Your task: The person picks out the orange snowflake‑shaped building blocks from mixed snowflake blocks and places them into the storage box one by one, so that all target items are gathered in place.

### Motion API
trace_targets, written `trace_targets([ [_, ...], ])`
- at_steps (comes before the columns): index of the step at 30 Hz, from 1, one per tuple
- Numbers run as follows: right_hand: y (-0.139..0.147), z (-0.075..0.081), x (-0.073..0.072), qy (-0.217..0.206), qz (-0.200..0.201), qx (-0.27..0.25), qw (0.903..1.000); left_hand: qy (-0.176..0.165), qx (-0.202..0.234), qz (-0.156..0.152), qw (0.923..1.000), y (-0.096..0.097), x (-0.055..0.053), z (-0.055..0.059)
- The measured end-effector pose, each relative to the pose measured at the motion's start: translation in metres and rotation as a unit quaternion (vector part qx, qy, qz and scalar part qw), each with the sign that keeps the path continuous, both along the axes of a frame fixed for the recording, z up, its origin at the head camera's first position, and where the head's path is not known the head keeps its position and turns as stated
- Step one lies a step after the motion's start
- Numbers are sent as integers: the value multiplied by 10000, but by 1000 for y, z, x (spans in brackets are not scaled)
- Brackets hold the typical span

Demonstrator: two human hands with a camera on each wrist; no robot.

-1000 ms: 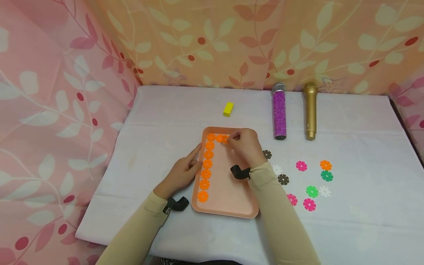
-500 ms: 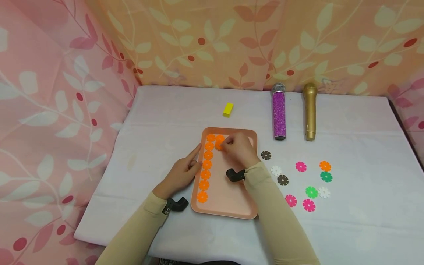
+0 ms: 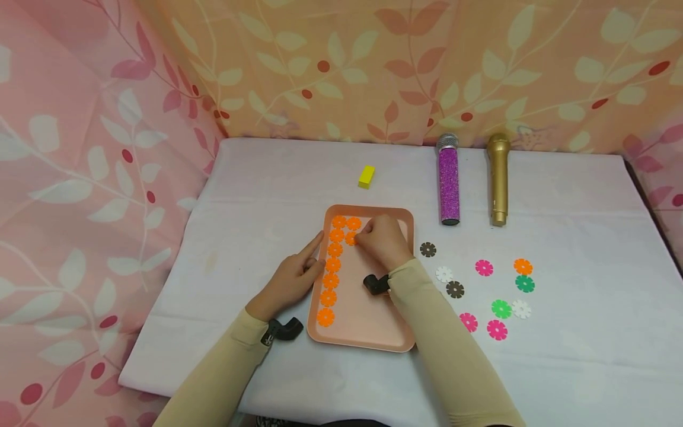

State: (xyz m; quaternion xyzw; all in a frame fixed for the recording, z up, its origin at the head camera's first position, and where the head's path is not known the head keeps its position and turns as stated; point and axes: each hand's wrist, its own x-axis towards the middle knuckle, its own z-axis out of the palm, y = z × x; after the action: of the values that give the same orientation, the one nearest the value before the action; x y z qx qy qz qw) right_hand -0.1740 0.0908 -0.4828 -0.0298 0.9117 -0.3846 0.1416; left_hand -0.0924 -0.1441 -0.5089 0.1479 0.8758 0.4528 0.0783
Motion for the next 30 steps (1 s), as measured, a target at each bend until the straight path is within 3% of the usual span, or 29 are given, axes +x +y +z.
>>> trace_targets([
  [19,0,4,2,47,48,-110,9999,-3,-23,-29,10000,-2,0,1],
  [30,5,21,9,-43,332,-174,9993,-61,6,-40,10000,-1,1,-1],
])
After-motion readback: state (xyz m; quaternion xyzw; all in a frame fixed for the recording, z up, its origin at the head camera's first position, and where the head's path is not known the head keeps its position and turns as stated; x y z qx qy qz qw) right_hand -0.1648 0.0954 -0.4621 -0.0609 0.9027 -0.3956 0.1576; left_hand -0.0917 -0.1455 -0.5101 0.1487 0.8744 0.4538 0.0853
